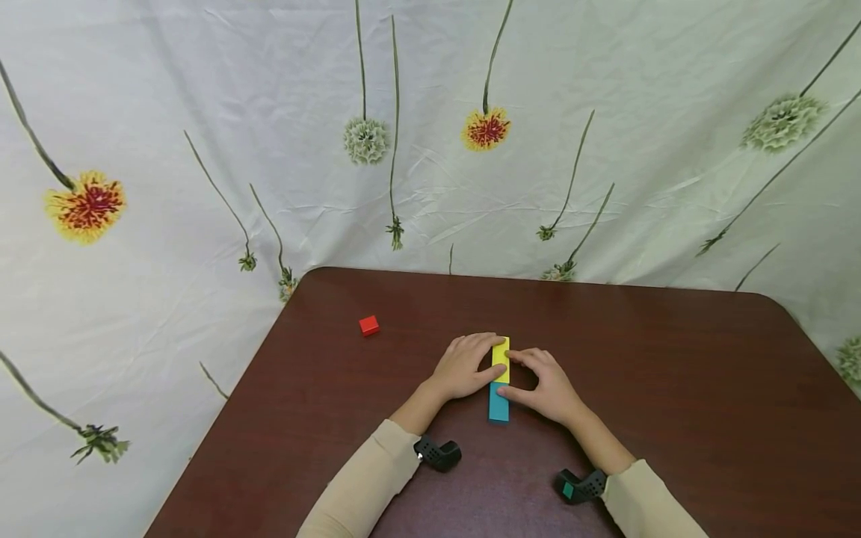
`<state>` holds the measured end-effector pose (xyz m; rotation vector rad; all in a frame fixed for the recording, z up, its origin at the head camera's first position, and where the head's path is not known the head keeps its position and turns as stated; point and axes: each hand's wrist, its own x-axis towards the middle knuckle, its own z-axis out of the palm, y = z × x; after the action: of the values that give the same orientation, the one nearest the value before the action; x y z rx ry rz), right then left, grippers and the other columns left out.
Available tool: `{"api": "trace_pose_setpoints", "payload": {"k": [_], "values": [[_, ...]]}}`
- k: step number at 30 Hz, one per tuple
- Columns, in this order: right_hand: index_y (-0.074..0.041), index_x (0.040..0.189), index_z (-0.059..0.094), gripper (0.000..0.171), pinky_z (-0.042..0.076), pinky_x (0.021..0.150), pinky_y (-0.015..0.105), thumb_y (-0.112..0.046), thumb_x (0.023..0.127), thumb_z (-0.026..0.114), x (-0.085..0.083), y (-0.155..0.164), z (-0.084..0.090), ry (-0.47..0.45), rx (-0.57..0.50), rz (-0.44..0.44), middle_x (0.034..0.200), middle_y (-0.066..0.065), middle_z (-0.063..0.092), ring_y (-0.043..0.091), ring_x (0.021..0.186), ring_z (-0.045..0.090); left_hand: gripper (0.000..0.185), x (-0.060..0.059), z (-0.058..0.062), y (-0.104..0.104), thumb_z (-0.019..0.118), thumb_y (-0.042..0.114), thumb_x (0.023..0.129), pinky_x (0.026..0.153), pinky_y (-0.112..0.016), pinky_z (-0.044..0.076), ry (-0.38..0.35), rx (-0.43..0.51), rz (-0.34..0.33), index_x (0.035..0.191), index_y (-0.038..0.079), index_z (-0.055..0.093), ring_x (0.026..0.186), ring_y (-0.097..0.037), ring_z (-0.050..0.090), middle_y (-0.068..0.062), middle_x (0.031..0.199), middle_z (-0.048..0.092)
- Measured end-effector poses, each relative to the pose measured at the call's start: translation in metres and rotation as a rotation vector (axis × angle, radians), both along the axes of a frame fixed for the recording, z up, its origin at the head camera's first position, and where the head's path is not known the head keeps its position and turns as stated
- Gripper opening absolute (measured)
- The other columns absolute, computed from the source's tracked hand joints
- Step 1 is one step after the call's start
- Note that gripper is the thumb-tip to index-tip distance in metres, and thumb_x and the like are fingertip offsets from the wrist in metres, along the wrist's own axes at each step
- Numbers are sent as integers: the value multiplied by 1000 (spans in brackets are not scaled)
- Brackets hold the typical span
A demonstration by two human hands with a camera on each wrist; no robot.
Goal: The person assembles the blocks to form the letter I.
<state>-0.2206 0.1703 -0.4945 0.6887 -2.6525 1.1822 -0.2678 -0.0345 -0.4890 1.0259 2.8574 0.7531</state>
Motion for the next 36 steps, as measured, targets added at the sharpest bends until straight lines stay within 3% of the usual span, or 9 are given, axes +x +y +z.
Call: {"api": "trace_pose_setpoints", "payload": {"k": [16, 24, 36], "values": [[-4, 133, 59, 65, 42, 96, 57, -36, 80, 80, -1, 1, 4, -3, 2, -2, 125, 10, 59, 32, 119, 49, 54, -1, 3, 1, 49, 45, 100, 114, -50, 22, 4, 1, -4, 147, 19, 44, 140, -24, 33, -6, 151, 40], [-4, 133, 59, 65, 42, 95, 57, -36, 80, 80, 1, 0, 2, -5, 4, 0, 125, 11, 59, 33, 118, 50, 56, -2, 3, -1, 48, 46, 100, 115, -51, 20, -43, -4, -8, 148, 18, 42, 142, -26, 30, -8, 153, 37], [-6, 134, 59, 66, 43, 94, 58, -37, 80, 80, 3, -2, 1, -5, 10, -9, 124, 10, 58, 33, 117, 50, 59, -13, 14, -47, 52, 43, 100, 111, -48, 29, -30, 84, 99, 146, 7, 44, 138, -29, 37, -11, 148, 44]]}}
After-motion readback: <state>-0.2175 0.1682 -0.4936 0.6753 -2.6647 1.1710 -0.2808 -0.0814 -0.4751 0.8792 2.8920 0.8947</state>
